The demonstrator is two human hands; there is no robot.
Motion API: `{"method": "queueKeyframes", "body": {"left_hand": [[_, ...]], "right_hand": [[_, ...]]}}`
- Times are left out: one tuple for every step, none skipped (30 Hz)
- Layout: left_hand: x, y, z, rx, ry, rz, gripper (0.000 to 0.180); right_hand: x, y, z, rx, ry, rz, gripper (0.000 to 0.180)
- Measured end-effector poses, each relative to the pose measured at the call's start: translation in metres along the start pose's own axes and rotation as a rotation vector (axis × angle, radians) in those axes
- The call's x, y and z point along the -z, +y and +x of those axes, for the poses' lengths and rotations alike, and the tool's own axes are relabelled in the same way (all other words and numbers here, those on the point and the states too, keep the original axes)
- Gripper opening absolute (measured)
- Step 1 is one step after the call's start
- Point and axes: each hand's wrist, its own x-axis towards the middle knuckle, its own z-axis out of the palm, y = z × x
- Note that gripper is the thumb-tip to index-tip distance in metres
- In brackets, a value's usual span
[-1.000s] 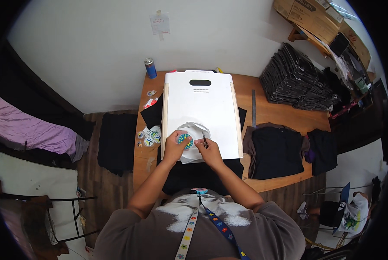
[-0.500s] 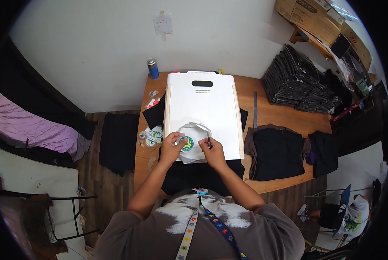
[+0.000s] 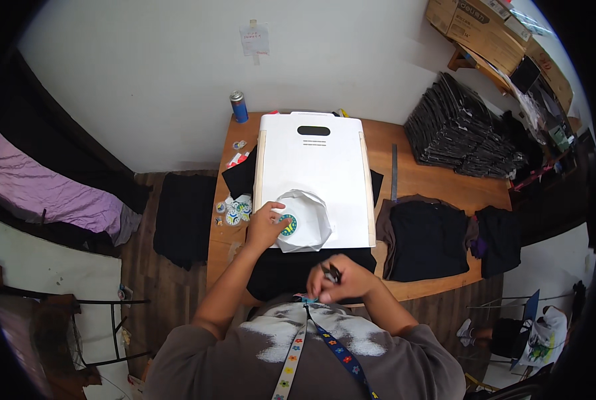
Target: Preparing and aligning a t-shirt on a heat press machine for printing.
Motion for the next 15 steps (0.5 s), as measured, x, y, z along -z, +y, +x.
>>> {"method": "queueKeyframes", "body": {"left_hand": [[0.001,0.003,0.002,-0.02,0.008,-0.005,0.041],[0.001,0.005,0.003,-0.03,-0.012,0.106,0.042],[0.0,0.007,0.003,-0.051,-0.031,0.213,0.044],[-0.001,0.008,0.005,-0.026,-0.049,0.257,0.043],[-0.002,0.009,0.008,-0.022,-0.05,0.264,0.043],[-0.004,0.008,0.009,-0.034,-0.049,0.241,0.042],[-0.005,0.006,0.01,-0.048,-0.048,0.218,0.042],[-0.005,0.002,0.013,-0.047,-0.049,0.217,0.042],[-0.004,-0.002,0.014,-0.033,-0.043,0.093,0.041],[-0.002,-0.006,0.015,0.02,-0.047,-0.029,0.04],[0.0,-0.011,0.014,0.003,-0.043,-0.182,0.033],[0.004,-0.015,0.013,-0.033,-0.031,-0.165,0.033],[0.007,-0.019,0.011,-0.026,0.008,-0.304,0.029],[0.01,-0.023,0.007,-0.003,0.035,-0.48,0.026],[0.014,-0.027,0.002,0.005,0.074,-0.503,0.021]], "right_hand": [[-0.005,-0.008,0.0,0.103,-0.113,0.001,0.018],[-0.008,-0.017,0.001,0.149,-0.229,0.017,0.02],[-0.012,-0.024,0.0,0.146,-0.23,0.023,0.02],[-0.014,-0.032,-0.001,0.127,-0.333,0.004,0.021],[-0.016,-0.039,-0.001,0.117,-0.433,-0.014,0.023],[-0.02,-0.043,-0.001,0.09,-0.485,0.004,0.023],[-0.024,-0.046,0.0,0.089,-0.484,0.004,0.023],[-0.03,-0.046,0.002,0.171,-0.506,0.049,0.023],[-0.034,-0.047,0.003,0.252,-0.527,0.096,0.024],[-0.033,-0.05,0.003,0.25,-0.527,0.097,0.024],[-0.032,-0.052,0.002,0.246,-0.549,0.073,0.025],[-0.031,-0.054,0.002,0.26,-0.564,0.058,0.026],[-0.03,-0.055,0.002,0.242,-0.571,0.045,0.026],[-0.03,-0.056,0.001,0.245,-0.584,0.038,0.025],[-0.03,-0.057,0.001,0.249,-0.601,0.032,0.025]]}}
